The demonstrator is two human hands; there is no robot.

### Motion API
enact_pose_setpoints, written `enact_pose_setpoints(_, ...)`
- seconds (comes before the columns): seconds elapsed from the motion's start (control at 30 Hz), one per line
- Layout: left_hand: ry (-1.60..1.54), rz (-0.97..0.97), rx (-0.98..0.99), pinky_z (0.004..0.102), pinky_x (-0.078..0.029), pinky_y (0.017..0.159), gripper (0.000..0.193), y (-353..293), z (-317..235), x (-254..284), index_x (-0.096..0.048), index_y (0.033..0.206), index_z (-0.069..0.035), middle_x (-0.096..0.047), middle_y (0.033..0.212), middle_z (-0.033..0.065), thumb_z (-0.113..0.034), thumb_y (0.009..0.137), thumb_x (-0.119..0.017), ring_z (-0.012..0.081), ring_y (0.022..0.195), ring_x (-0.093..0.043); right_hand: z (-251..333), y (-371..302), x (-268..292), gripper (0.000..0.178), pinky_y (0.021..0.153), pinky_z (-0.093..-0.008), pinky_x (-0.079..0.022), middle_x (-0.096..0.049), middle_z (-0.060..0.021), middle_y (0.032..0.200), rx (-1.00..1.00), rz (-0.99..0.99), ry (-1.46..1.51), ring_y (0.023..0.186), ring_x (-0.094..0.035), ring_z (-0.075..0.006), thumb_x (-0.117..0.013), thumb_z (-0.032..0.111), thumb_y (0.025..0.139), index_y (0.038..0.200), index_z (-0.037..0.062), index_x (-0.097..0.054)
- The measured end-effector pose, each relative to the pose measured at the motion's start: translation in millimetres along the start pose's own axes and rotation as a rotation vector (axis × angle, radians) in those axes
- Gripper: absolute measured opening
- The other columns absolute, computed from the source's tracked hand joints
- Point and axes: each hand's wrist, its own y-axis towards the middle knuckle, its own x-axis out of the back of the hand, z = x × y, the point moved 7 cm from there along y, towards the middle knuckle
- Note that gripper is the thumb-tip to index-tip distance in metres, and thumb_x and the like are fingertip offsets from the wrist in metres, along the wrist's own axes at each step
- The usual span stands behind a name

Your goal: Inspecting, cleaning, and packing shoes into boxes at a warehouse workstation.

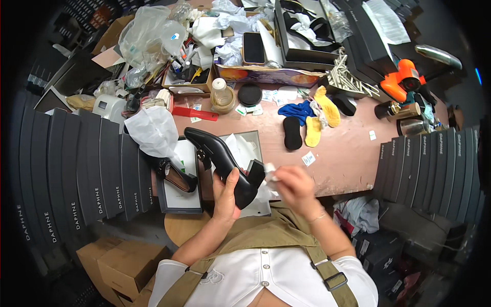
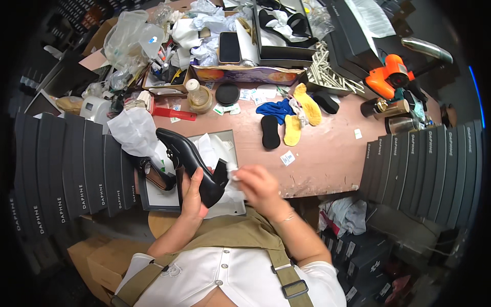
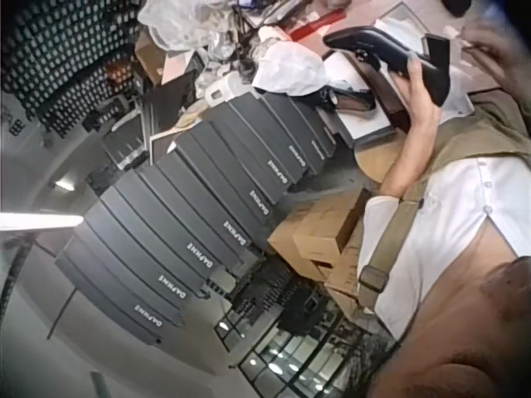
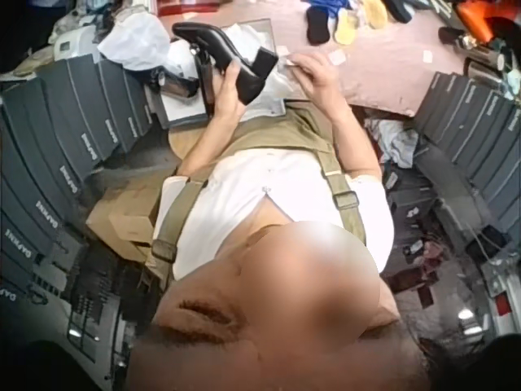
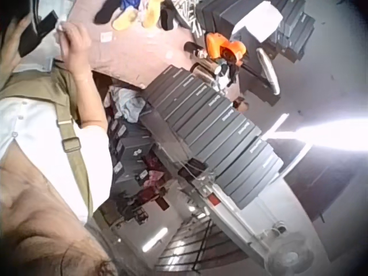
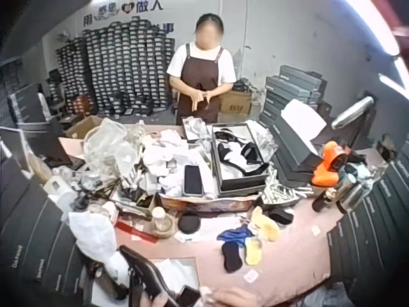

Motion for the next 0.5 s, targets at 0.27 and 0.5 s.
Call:
enact_pose_setpoints(0.27, 0.031, 0.039, -0.019, 0.0276, -0.054, 0.073, 0.033, -32.0, 1.4, 30.5, -0.047, 0.118, -0.010, -0.058, 0.093, 0.0038, -0.023, 0.092, -0.061, 0.0131, 0.084, -0.061, 55.8, -47.7, -47.4, 0.046, 0.058, -0.0321, -0.050, -0.053, -0.0087, 0.090, 0.090, 0.026, -0.206, 0.068, -0.058, -0.0222, -0.068, -0.003, 0.071, 0.116, 0.0098, -0.064)
enact_pose_setpoints(0.5, 0.066, -0.014, -0.118, 0.0278, -0.054, 0.072, 0.030, -41.1, -6.1, 55.9, -0.051, 0.113, -0.008, -0.059, 0.093, 0.0039, -0.026, 0.091, -0.062, 0.0125, 0.083, -0.061, 69.8, -55.7, -63.8, 0.048, 0.056, -0.0327, -0.050, -0.054, -0.0066, 0.085, 0.046, 0.001, -0.227, 0.069, -0.059, -0.0229, -0.066, -0.001, 0.069, 0.116, 0.0095, -0.062)
